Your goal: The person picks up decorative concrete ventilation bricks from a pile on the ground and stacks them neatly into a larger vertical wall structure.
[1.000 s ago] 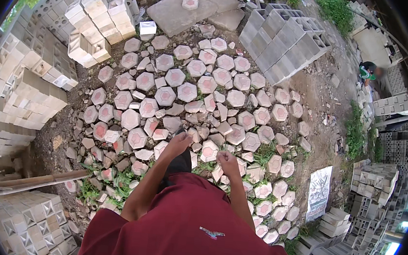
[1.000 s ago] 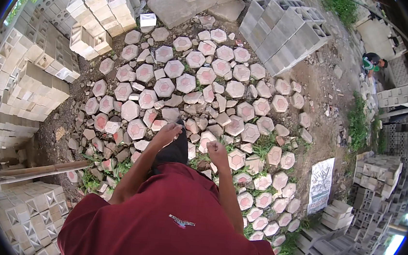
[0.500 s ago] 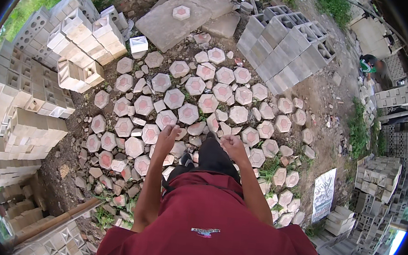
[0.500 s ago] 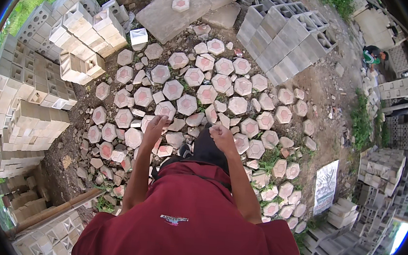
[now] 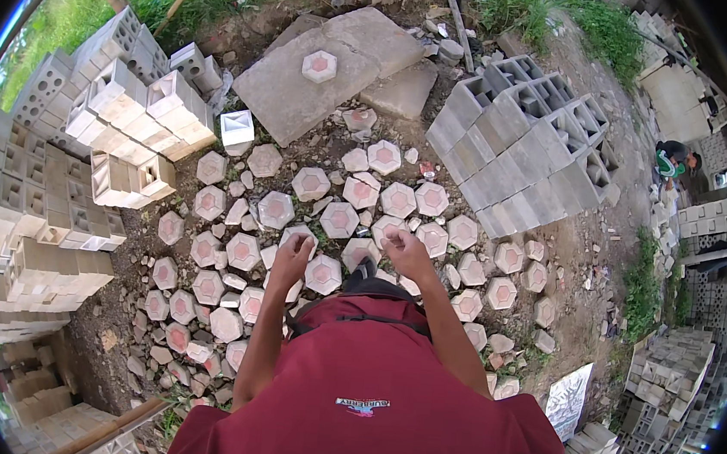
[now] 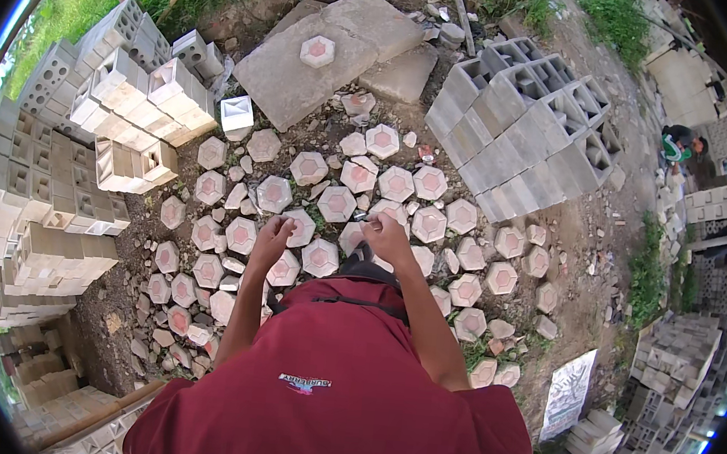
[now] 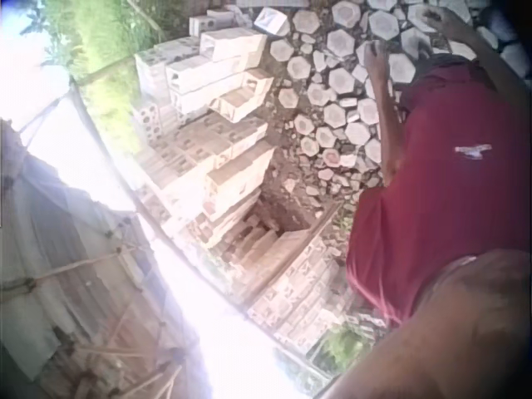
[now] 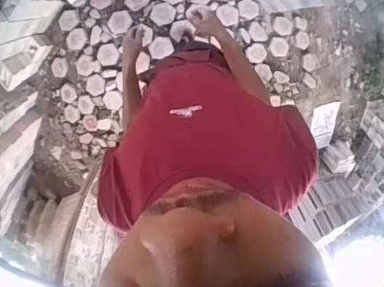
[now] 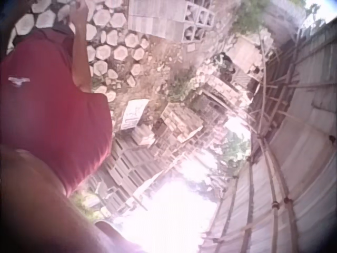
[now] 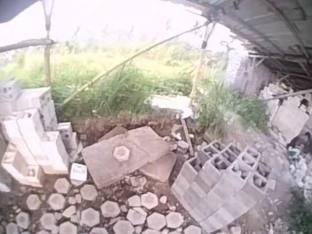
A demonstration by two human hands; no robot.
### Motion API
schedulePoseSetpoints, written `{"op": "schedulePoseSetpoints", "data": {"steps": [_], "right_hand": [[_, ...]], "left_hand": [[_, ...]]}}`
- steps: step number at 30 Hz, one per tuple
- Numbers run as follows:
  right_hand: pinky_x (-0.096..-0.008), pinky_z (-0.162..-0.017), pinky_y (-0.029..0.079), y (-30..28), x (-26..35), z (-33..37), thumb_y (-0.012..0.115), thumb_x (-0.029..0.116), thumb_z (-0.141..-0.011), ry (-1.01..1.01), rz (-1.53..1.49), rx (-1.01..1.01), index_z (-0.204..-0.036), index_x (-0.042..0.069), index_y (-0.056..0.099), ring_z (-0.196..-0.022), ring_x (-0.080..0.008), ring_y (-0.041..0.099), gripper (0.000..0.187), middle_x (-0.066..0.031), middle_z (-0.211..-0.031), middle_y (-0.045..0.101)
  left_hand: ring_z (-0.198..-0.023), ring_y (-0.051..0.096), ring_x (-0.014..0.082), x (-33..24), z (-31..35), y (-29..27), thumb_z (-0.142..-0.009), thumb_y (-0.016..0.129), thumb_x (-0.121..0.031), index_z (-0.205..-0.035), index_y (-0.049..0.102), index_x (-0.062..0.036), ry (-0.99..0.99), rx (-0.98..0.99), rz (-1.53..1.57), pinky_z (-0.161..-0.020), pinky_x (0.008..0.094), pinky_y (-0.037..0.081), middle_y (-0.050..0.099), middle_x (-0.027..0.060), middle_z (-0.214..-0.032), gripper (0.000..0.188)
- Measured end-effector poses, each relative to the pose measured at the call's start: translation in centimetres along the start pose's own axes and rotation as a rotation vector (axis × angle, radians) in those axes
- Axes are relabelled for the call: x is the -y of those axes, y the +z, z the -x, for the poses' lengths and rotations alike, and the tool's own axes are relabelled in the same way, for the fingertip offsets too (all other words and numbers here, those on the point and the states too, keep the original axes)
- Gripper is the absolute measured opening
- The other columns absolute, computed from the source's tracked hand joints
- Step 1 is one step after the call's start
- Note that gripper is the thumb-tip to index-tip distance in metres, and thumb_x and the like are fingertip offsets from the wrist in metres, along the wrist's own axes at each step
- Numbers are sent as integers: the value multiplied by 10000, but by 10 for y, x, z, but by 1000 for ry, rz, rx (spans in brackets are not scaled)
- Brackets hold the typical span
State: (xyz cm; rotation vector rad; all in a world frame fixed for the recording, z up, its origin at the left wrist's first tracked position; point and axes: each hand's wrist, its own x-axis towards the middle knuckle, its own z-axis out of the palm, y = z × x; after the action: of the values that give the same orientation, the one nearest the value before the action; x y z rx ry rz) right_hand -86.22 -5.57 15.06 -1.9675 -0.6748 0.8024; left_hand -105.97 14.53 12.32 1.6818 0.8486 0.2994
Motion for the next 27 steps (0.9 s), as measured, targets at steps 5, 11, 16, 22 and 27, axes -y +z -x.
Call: {"op": "schedulePoseSetpoints", "data": {"steps": [5, 11, 16, 22, 27], "right_hand": [[-329, -774, 504, -73, 5, -100, 625, 315, -842, -111, 95, -101, -1042, -40, 597, -861, -230, 649, 408, -171, -909, 659], [-326, -786, 503, -121, 11, -187, 633, 309, -845, -21, -60, -163, -1038, -33, 606, -871, -229, 648, 394, -160, -941, 664], [-308, -785, 497, -156, -7, -274, 640, 279, -855, 66, -192, -225, -1051, -35, 605, -865, -198, 633, 372, -134, -947, 661], [-257, -707, 493, -219, 4, -408, 622, 226, -868, 152, -369, -359, -1046, -40, 597, -772, -130, 625, 321, -84, -877, 662], [-279, -715, 497, -268, 25, -513, 601, 251, -877, 168, -347, -502, -1051, -45, 597, -763, -140, 622, 344, -89, -876, 663]], "left_hand": [[-872, 605, 152, -90, -117, 46, -961, 477, -303, -1057, 588, -1, 62, 89, 34, -746, 288, 459, 658, 72, -946, 336], [-850, 589, 130, -122, -219, 103, -960, 488, -246, -1042, 582, 29, 16, 186, 162, -780, 268, 460, 652, 78, -927, 301], [-867, 596, 127, -137, -333, 135, -962, 476, -307, -1040, 591, -33, -2, 338, 151, -744, 270, 450, 646, 47, -951, 307], [-861, 592, 136, -195, -519, 163, -962, 479, -299, -1039, 591, -32, 111, 484, 107, -746, 284, 452, 642, 40, -931, 300], [-858, 591, 119, -264, -667, 176, -946, 527, -283, -1007, 582, 15, 163, 541, 134, -776, 255, 452, 648, 61, -937, 310]]}}
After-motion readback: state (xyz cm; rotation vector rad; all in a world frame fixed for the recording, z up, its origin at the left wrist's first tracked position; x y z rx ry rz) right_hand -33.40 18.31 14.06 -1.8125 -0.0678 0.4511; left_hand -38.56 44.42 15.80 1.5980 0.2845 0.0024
